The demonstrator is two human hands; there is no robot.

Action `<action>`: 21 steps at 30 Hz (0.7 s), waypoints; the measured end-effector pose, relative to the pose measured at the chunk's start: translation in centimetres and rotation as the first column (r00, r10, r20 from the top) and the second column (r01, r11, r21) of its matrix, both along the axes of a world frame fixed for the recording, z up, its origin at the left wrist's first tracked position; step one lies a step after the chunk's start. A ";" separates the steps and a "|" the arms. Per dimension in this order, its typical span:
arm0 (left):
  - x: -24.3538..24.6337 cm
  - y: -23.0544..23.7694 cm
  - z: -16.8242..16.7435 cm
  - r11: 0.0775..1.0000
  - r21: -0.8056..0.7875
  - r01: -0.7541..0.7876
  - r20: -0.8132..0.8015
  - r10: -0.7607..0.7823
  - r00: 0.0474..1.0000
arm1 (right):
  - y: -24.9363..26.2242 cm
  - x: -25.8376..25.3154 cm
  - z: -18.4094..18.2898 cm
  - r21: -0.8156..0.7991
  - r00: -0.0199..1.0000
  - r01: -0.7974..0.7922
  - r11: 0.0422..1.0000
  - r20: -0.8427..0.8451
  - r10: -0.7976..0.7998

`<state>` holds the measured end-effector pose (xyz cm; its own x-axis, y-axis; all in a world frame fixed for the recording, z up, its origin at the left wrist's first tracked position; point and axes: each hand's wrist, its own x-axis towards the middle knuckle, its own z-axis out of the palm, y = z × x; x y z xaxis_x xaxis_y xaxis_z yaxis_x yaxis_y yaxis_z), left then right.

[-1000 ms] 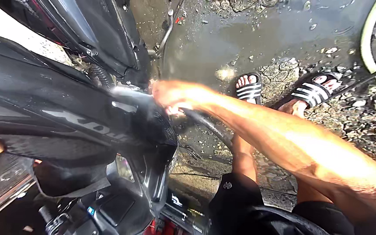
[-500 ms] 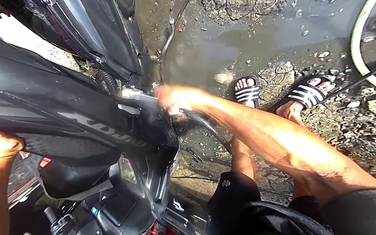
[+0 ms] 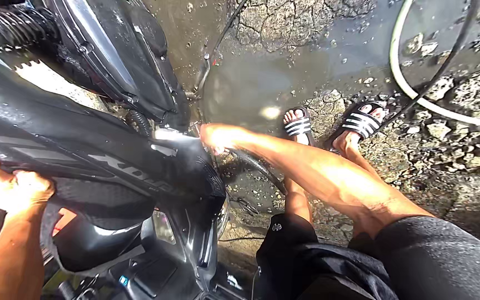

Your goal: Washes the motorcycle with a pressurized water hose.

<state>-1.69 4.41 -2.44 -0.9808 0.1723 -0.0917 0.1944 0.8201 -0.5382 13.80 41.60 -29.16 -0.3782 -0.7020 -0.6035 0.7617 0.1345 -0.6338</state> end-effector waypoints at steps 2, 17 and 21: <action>-0.2 -0.9 -0.1 0.996 0.013 0.083 -0.012 -0.083 0.996 | -0.2 0.2 0.3 -0.017 1.000 -0.017 1.000 -0.024 0.017; -0.5 -1.0 -0.2 0.999 0.003 0.042 -0.049 -0.042 0.998 | -1.1 -0.1 0.1 -0.042 0.998 -0.019 0.999 0.063 0.022; -0.7 -1.3 -0.7 0.930 0.050 0.364 -0.135 -0.355 0.925 | 0.0 0.0 0.8 -0.051 0.996 -0.091 0.995 -0.028 0.090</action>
